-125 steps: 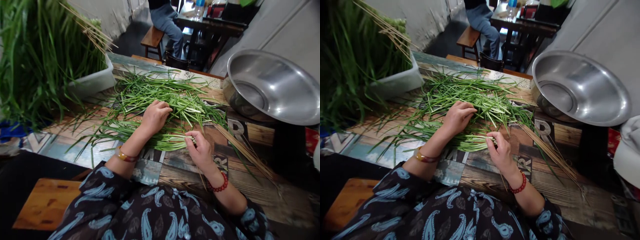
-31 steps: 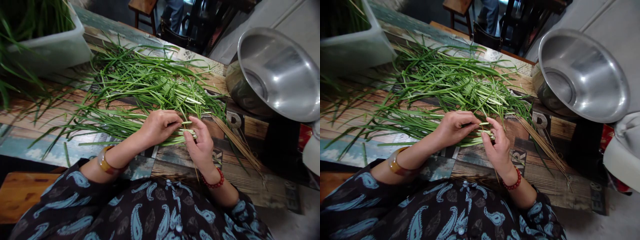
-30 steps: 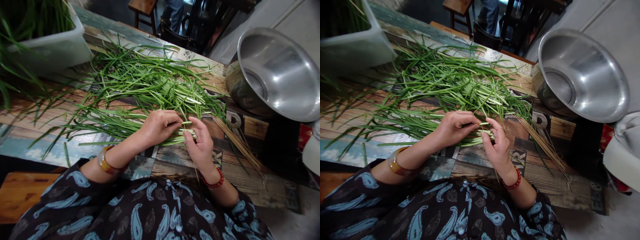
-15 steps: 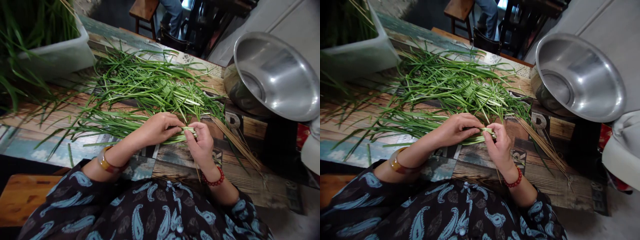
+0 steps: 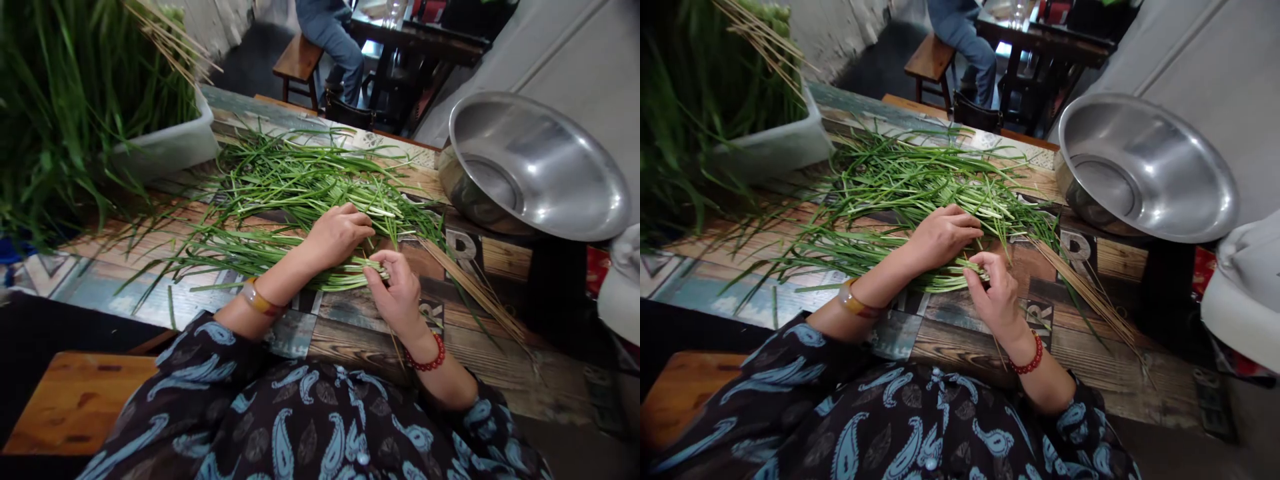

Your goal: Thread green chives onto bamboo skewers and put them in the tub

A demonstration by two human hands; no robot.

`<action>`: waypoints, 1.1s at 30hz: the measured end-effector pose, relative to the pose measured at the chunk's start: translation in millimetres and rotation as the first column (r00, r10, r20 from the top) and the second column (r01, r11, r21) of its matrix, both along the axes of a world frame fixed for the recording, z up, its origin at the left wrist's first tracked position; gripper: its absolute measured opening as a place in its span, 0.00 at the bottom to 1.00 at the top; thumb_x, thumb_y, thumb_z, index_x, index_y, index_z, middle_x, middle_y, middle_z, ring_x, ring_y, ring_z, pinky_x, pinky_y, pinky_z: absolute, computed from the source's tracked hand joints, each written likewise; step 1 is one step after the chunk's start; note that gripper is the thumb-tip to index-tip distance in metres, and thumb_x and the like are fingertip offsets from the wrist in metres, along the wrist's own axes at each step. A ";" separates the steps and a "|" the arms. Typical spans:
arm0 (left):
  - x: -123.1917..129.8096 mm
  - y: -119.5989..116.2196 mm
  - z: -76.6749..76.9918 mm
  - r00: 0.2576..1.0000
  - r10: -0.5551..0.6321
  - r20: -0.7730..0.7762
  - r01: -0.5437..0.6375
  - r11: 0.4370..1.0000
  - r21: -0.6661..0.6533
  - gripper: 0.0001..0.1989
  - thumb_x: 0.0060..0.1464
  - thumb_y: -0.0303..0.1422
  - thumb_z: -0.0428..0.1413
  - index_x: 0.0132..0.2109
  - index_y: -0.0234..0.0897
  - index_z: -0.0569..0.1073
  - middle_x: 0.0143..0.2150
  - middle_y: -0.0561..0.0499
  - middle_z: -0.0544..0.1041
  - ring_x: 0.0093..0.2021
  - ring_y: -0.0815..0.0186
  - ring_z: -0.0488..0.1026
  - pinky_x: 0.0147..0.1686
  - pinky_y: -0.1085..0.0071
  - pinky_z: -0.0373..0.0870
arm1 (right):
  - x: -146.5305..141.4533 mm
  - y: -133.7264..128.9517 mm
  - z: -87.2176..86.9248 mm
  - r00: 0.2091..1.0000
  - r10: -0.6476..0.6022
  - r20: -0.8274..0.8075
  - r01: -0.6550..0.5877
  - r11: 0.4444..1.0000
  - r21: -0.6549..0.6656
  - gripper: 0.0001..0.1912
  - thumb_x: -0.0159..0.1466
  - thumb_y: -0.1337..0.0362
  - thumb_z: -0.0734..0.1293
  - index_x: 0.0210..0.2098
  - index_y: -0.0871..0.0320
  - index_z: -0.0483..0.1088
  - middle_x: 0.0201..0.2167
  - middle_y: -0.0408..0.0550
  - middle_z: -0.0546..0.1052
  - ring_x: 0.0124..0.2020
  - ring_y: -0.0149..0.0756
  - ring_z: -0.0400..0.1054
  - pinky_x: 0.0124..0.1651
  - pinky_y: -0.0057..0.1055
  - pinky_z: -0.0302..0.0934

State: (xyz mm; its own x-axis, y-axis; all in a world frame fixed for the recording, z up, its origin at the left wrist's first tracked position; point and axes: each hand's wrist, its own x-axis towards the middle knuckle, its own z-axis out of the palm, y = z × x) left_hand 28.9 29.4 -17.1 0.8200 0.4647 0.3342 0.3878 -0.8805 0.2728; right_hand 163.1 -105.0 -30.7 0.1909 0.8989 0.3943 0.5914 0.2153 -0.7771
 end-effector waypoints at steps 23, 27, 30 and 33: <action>-9.1 -22.3 17.3 0.909 0.184 0.374 0.035 0.861 -0.507 0.08 0.60 0.30 0.57 0.34 0.33 0.78 0.30 0.50 0.80 0.31 0.70 0.74 0.33 0.75 0.66 | 11.1 -0.9 11.5 0.999 -0.044 0.022 0.047 0.983 -0.175 0.14 0.68 0.58 0.64 0.51 0.52 0.72 0.40 0.46 0.82 0.43 0.40 0.78 0.46 0.37 0.73; -9.3 -24.8 17.6 0.903 0.185 0.388 0.036 0.867 -0.497 0.08 0.60 0.29 0.56 0.34 0.33 0.78 0.30 0.50 0.80 0.31 0.70 0.74 0.34 0.74 0.66 | 11.3 -3.0 8.5 0.999 -0.032 0.010 0.034 0.984 -0.178 0.14 0.68 0.59 0.64 0.52 0.52 0.72 0.40 0.46 0.81 0.45 0.42 0.78 0.44 0.38 0.74; -9.7 -26.0 18.4 0.903 0.179 0.391 0.040 0.870 -0.491 0.08 0.60 0.29 0.56 0.34 0.33 0.78 0.31 0.49 0.80 0.31 0.70 0.74 0.34 0.74 0.66 | 10.6 -2.6 9.1 1.000 -0.022 -0.010 0.020 0.988 -0.150 0.14 0.68 0.60 0.64 0.52 0.51 0.72 0.41 0.46 0.82 0.45 0.41 0.78 0.43 0.37 0.74; -9.6 -26.1 18.9 0.901 0.181 0.394 0.037 0.874 -0.485 0.08 0.60 0.29 0.56 0.34 0.33 0.78 0.31 0.50 0.80 0.31 0.69 0.74 0.34 0.74 0.66 | 10.2 -1.6 9.9 1.000 -0.028 -0.006 0.026 0.990 -0.141 0.14 0.68 0.60 0.64 0.52 0.52 0.73 0.41 0.46 0.82 0.44 0.42 0.78 0.44 0.38 0.74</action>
